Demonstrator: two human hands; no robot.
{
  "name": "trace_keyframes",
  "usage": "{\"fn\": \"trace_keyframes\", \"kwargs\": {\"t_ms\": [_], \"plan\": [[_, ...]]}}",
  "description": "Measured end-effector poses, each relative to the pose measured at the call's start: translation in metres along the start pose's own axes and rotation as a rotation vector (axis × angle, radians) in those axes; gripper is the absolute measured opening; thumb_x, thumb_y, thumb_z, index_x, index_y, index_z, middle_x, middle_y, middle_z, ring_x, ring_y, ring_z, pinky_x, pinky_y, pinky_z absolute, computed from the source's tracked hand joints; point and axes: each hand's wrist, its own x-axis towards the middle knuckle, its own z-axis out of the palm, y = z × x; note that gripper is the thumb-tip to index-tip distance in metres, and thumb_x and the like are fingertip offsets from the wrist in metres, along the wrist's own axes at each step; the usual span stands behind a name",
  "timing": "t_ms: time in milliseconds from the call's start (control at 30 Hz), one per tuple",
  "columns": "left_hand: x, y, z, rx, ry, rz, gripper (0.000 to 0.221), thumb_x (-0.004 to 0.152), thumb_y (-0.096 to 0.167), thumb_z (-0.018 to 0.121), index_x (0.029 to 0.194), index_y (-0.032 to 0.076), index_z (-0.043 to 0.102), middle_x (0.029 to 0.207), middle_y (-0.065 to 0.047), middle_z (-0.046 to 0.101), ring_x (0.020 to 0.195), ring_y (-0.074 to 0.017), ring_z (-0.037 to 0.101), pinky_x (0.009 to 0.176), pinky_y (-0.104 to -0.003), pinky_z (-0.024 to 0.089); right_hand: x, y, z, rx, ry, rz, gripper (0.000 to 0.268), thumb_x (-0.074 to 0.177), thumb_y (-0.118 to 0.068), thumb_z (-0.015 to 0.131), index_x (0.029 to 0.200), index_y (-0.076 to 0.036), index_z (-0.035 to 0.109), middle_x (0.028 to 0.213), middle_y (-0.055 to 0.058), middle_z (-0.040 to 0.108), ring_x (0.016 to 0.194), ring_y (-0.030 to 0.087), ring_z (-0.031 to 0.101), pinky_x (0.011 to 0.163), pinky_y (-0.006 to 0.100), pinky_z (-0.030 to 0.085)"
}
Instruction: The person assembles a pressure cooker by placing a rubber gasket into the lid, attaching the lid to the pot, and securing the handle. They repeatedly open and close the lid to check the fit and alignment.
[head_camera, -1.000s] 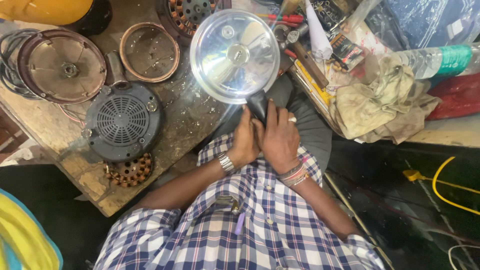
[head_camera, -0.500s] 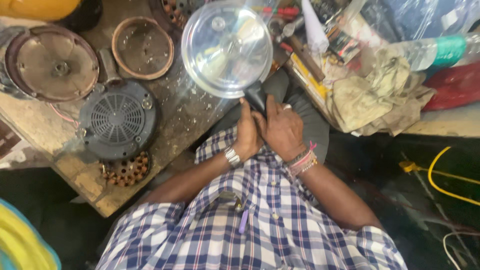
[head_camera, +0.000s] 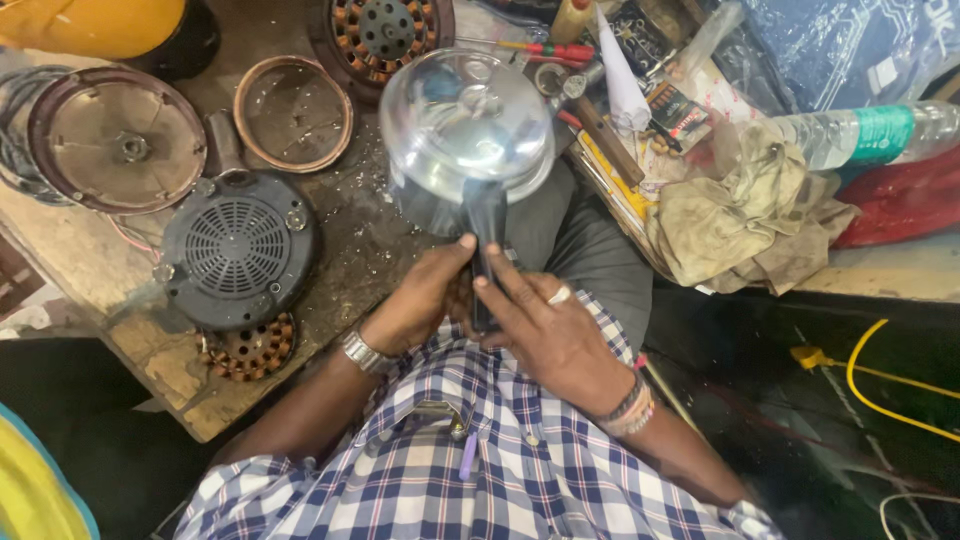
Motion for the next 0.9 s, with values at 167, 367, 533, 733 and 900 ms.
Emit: {"fn": "trace_keyframes", "kwargs": {"t_ms": [167, 367, 533, 733, 900], "plan": [[-0.007, 0.040, 0.010, 0.770, 0.415, 0.631, 0.047, 0.113, 0.043, 0.046, 0.109, 0.001, 0.068, 0.088, -0.009, 0.064, 0.080, -0.0227, 0.065, 0.073, -0.038, 0.050, 0.046, 0.030, -0.010, 0.050, 0.357, -0.116, 0.063, 0.075, -0.035, 0.089, 0.124, -0.006, 0.062, 0.128, 0.012, 0.071, 0.113, 0.033, 0.063, 0.096, 0.045, 0.051], [0.016, 0.092, 0.039, 0.997, 0.418, 1.484, 0.055, 0.100, 0.037, 0.071, 0.131, 0.000, 0.045, 0.114, -0.025, 0.050, 0.105, -0.0374, 0.057, 0.089, -0.043, 0.050, 0.098, 0.048, -0.002, 0.529, 0.533, -0.100, 0.046, 0.106, -0.044, 0.062, 0.130, -0.004, 0.059, 0.128, 0.012, 0.060, 0.120, 0.027, 0.062, 0.107, 0.036, 0.052], [0.061, 0.127, 0.043, 0.829, 0.553, 1.531, 0.014, 0.108, 0.020, 0.054, 0.110, 0.005, 0.052, 0.099, -0.016, 0.055, 0.085, -0.0305, 0.056, 0.074, -0.041, 0.046, 0.113, 0.052, 0.004, 0.503, 0.606, 0.014, 0.045, 0.116, -0.042, 0.048, 0.135, -0.003, 0.061, 0.126, 0.010, 0.059, 0.115, 0.021, 0.061, 0.103, 0.031, 0.050], [0.105, 0.165, 0.058, 0.725, 0.738, 1.390, 0.025, 0.109, 0.021, 0.055, 0.095, 0.002, 0.052, 0.079, -0.015, 0.056, 0.069, -0.0337, 0.059, 0.065, -0.043, 0.044, 0.155, 0.083, 0.012, 0.785, 0.738, 0.119, 0.042, 0.117, -0.039, 0.046, 0.130, -0.002, 0.061, 0.119, 0.004, 0.063, 0.109, 0.013, 0.056, 0.106, 0.027, 0.044], [0.128, 0.187, 0.040, 0.814, 0.823, 1.516, 0.022, 0.101, 0.022, 0.064, 0.098, 0.001, 0.062, 0.085, -0.018, 0.063, 0.075, -0.0381, 0.062, 0.064, -0.044, 0.047, 0.186, 0.118, 0.029, 0.890, 0.743, 0.218, 0.032, 0.117, -0.029, 0.052, 0.115, 0.001, 0.064, 0.102, 0.002, 0.061, 0.098, 0.011, 0.052, 0.092, 0.028, 0.045]]}}
